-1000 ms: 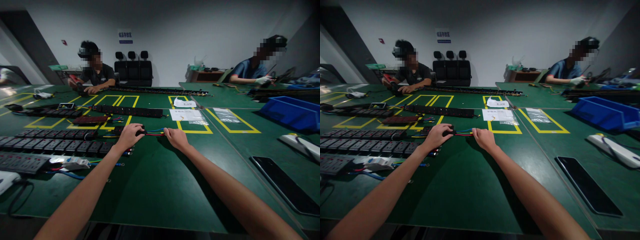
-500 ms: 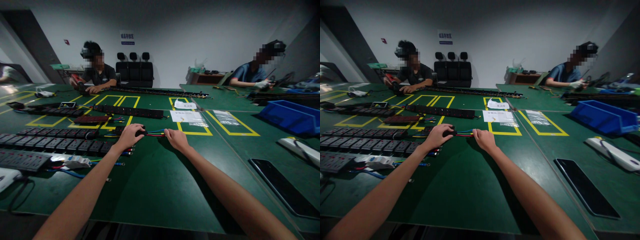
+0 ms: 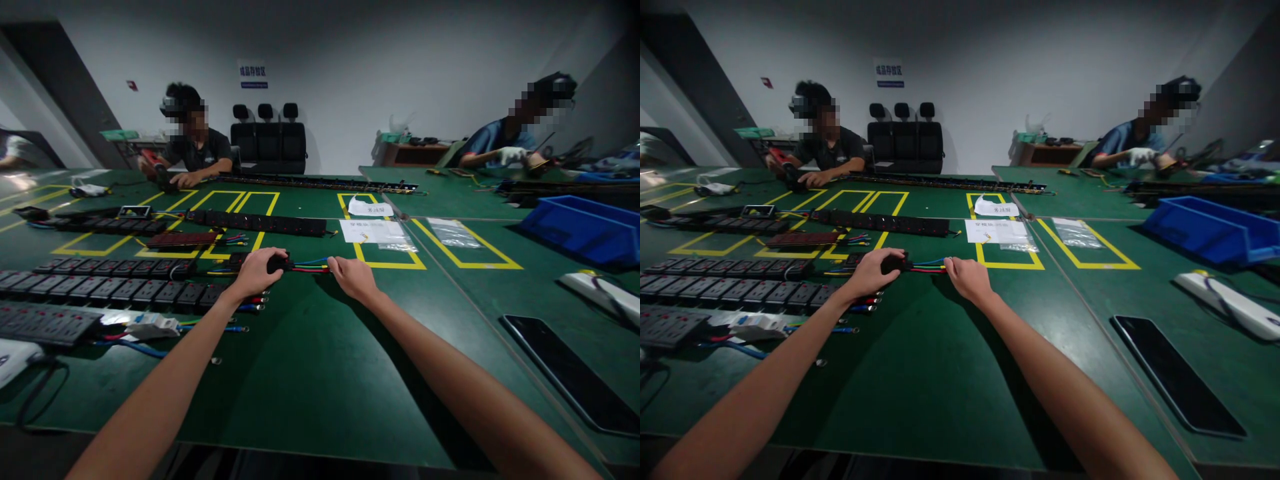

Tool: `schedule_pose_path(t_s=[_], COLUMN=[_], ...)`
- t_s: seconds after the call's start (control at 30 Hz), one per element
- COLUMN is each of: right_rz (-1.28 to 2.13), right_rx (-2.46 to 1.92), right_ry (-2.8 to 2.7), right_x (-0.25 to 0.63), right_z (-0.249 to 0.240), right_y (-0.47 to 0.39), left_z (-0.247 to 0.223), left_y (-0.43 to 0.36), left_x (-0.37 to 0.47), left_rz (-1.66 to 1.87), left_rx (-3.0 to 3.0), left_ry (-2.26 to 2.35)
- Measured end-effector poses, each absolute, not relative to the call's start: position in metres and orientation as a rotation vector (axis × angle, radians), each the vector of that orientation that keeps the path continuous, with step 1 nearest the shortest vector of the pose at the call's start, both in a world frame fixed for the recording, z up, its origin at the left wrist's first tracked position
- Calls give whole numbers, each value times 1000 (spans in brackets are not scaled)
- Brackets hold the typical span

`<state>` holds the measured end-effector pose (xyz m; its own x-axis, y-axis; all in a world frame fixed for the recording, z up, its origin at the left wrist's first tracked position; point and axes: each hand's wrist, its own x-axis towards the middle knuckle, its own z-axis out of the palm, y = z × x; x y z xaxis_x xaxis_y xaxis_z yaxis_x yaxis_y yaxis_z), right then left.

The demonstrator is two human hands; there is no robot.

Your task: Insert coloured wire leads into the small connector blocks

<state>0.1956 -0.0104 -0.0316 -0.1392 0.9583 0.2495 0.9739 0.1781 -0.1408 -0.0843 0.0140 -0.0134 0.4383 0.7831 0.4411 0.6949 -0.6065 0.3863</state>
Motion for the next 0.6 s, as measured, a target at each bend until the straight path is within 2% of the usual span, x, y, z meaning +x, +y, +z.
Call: schedule_pose_path(t_s=[0.6], right_rz=[-90], right_rx=[-1835], right_ry=[-2176], right_x=[196], right_z=[-33], right_y=[-9], left_z=[-15], left_y=[14], left_x=[-84], left_rz=[899], left_rx=[2571], left_ry=[1307])
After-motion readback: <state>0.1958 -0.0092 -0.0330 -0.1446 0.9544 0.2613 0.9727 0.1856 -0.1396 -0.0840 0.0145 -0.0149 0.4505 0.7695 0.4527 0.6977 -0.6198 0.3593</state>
